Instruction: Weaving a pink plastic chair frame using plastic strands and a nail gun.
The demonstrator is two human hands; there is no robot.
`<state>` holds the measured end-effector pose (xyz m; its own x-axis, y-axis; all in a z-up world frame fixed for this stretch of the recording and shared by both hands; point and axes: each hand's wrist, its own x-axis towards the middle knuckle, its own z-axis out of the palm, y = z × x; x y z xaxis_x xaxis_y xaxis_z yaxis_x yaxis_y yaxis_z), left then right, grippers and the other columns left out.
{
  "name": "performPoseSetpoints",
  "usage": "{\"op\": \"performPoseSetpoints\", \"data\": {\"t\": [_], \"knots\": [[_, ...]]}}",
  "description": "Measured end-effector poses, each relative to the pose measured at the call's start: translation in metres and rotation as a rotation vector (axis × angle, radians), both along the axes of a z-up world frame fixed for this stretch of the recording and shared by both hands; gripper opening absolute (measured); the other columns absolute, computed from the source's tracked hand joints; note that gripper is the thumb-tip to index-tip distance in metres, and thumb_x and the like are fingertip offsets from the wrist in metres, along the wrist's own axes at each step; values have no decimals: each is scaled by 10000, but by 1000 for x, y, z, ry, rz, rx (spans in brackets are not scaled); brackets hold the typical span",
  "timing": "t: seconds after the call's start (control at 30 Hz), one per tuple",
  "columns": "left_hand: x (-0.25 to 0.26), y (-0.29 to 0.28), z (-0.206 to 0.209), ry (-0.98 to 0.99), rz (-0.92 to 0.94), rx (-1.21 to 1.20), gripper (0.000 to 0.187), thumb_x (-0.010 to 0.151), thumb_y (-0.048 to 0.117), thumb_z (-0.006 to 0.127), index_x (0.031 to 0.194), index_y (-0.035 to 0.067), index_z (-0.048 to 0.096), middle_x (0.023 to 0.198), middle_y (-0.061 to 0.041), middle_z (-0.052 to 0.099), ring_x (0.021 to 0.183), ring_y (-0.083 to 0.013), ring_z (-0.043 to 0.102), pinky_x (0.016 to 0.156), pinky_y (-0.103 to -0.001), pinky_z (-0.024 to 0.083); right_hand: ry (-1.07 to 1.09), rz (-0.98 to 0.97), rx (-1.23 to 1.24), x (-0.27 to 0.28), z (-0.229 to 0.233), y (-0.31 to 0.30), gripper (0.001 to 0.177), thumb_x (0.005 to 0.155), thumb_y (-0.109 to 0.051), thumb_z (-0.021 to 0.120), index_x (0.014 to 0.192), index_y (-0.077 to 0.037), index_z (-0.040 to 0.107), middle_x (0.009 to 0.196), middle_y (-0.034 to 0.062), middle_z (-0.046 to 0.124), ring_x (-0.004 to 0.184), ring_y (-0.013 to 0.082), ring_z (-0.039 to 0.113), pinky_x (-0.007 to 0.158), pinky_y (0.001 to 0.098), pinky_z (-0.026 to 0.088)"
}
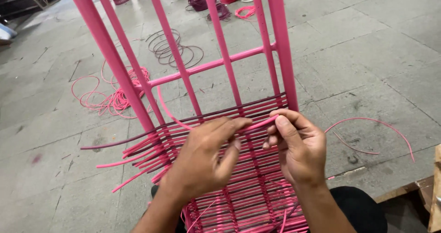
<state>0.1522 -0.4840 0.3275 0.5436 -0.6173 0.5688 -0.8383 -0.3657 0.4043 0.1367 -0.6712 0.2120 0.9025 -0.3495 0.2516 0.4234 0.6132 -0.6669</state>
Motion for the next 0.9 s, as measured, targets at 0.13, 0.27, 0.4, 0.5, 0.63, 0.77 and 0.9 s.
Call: {"op": "performPoseSetpoints", "data": {"t": [0.13,0.27,0.4,0.5,0.63,0.77,0.9], "knots": [[-3,-20,-4,-30,-26,-33,294,882,28,671,1166,-46,691,1022,-174,719,898,-338,726,774,-429,569,-48,-10,-19,4,0,4,188,1048,-62,611,1175,61,678,916,110,697,758,133,659,683,310,591],[6,-36,-11,31,86,-66,187,931,57,672,1100,2,730,950,-163,724,842,-337,730,706,-424,565,-24,-38,-54,8,4,4,209,1039,-87,597,1185,48,664,976,114,713,832,155,700,743,306,603],[6,-47,-5,127,87,-82,139,942,101,686,1042,39,758,891,-127,743,771,-301,745,663,-410,571,-33,-76,-42,15,-6,-1,222,1031,-73,602,1197,61,665,996,121,715,862,167,708,805,319,622],[8,-52,-11,123,117,-54,137,926,100,685,1016,38,767,849,-129,736,729,-315,733,626,-429,554,-30,-117,-27,19,-10,-2,236,1033,-54,606,1217,80,668,1012,119,714,884,167,705,846,318,620],[16,-56,-23,-32,114,-25,171,905,47,647,1036,9,751,839,-148,722,755,-340,714,657,-461,550,6,-179,-16,23,-8,-1,239,1023,-48,620,1220,78,667,988,133,719,855,178,706,816,322,623],[25,-61,-28,-41,91,-102,177,964,28,594,1098,-15,701,908,-154,730,817,-316,735,710,-438,580,46,-206,-6,24,-5,-5,226,994,-31,634,1204,50,652,989,125,721,849,170,699,805,317,619],[38,-73,-22,18,168,-30,137,957,86,652,1018,-4,734,813,-174,710,692,-326,701,633,-454,547,75,-204,2,25,-13,-16,204,1000,-20,620,1193,34,654,992,100,713,851,143,679,797,294,603]]}}
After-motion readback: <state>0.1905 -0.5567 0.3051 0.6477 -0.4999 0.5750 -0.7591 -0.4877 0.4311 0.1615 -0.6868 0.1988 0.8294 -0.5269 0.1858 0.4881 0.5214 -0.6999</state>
